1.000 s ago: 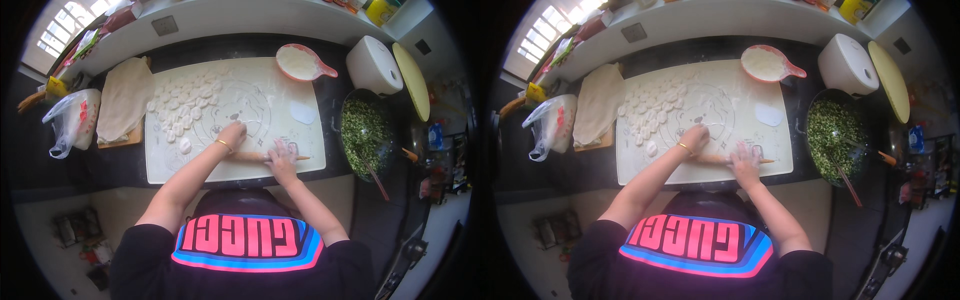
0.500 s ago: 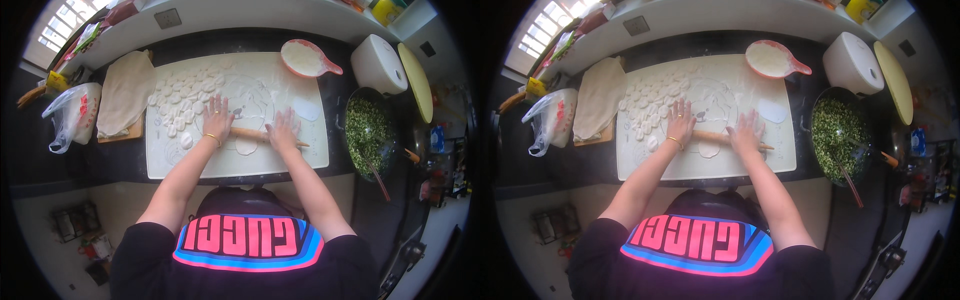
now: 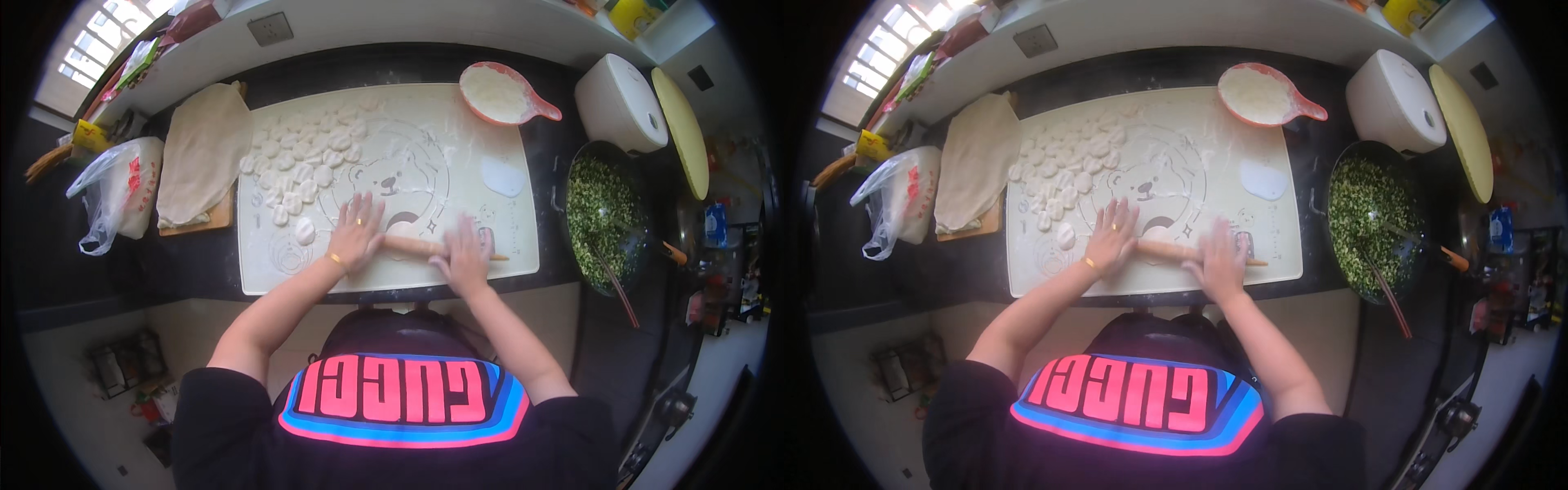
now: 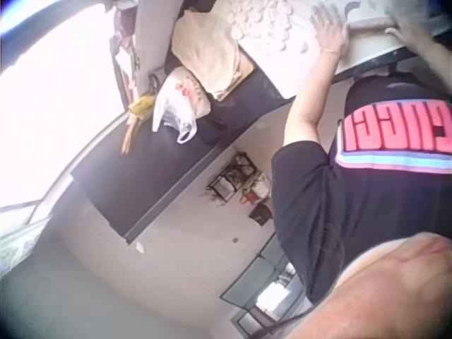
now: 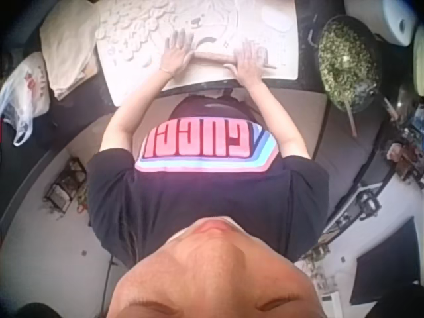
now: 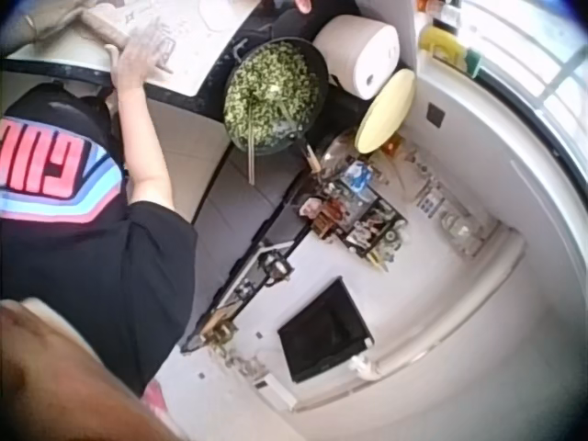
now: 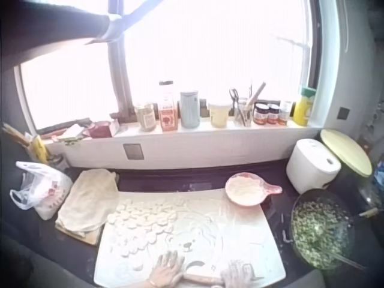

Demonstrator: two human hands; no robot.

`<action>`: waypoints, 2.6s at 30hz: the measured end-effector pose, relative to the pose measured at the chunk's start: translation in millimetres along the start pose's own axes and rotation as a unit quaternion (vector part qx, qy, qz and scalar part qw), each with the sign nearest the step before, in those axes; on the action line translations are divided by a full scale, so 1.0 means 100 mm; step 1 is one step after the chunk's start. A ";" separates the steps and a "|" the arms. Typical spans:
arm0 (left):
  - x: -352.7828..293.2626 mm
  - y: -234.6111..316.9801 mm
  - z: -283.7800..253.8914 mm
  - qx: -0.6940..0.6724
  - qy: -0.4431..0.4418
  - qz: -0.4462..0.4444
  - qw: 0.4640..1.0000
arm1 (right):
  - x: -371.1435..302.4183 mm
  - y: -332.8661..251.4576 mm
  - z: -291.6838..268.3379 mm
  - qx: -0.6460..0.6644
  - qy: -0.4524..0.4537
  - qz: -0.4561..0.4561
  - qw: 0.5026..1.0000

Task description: The person uses a wooden rolling pin to flatten small balls of dough into thin, round discs on a white cutting board. The person repeatedly picks up a dough ball, rolls it flat, and places the finished disc on the board. A bowl of green filling is visible nearby.

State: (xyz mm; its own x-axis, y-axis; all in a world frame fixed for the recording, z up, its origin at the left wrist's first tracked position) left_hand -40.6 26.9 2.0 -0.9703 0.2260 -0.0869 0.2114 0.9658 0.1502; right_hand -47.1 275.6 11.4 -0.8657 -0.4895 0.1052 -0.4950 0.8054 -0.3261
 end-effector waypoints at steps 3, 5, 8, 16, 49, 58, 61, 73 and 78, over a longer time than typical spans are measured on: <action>-0.19 0.06 -0.02 -0.085 0.039 0.039 0.995 | -0.27 0.01 0.16 -0.005 0.043 -0.015 0.999; 0.11 0.16 -0.08 -0.197 0.022 0.065 0.978 | -0.24 -0.02 0.07 0.002 0.064 -0.021 0.998; 0.48 0.32 -0.16 -0.216 -0.056 0.063 0.973 | -0.19 -0.09 -0.11 0.019 0.073 -0.058 0.995; -0.11 0.20 -0.20 -0.167 0.005 -0.108 0.980 | -0.44 -0.07 -0.22 0.045 0.000 -0.024 0.999; 0.01 0.30 -0.07 -0.237 0.063 0.019 0.969 | -0.36 0.20 0.08 0.045 0.081 -0.004 0.996; 0.64 0.41 0.08 -0.206 -0.147 -0.018 0.967 | -0.31 0.23 0.06 0.050 0.060 -0.045 0.996; 0.69 0.38 0.01 -0.235 -0.006 0.089 0.968 | -0.32 0.22 0.05 0.060 0.064 -0.049 0.995; 2.14 -0.31 0.00 -0.488 0.210 -0.139 0.836 | -0.32 0.21 0.03 0.068 0.058 -0.044 0.995; 1.21 -0.62 -0.54 -0.266 0.127 -0.072 0.953 | -0.32 0.22 0.04 0.069 0.065 -0.041 0.995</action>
State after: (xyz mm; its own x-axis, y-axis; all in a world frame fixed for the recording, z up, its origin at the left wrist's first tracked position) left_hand -178.0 -12.7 34.7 -0.9961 -0.0074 0.0877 0.0504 0.7685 0.6379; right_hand -29.8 307.9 -2.9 -0.8293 -0.4972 0.2549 -0.5576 0.7067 -0.4355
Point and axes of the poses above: each hand's wrist, its own x-axis towards the middle knuckle, its own z-axis out of the palm, y = z × x, the point moved 2 cm from there along x, towards the middle knuckle, and after that the axes turned 5 degrees about x, right-handed, at the moved point
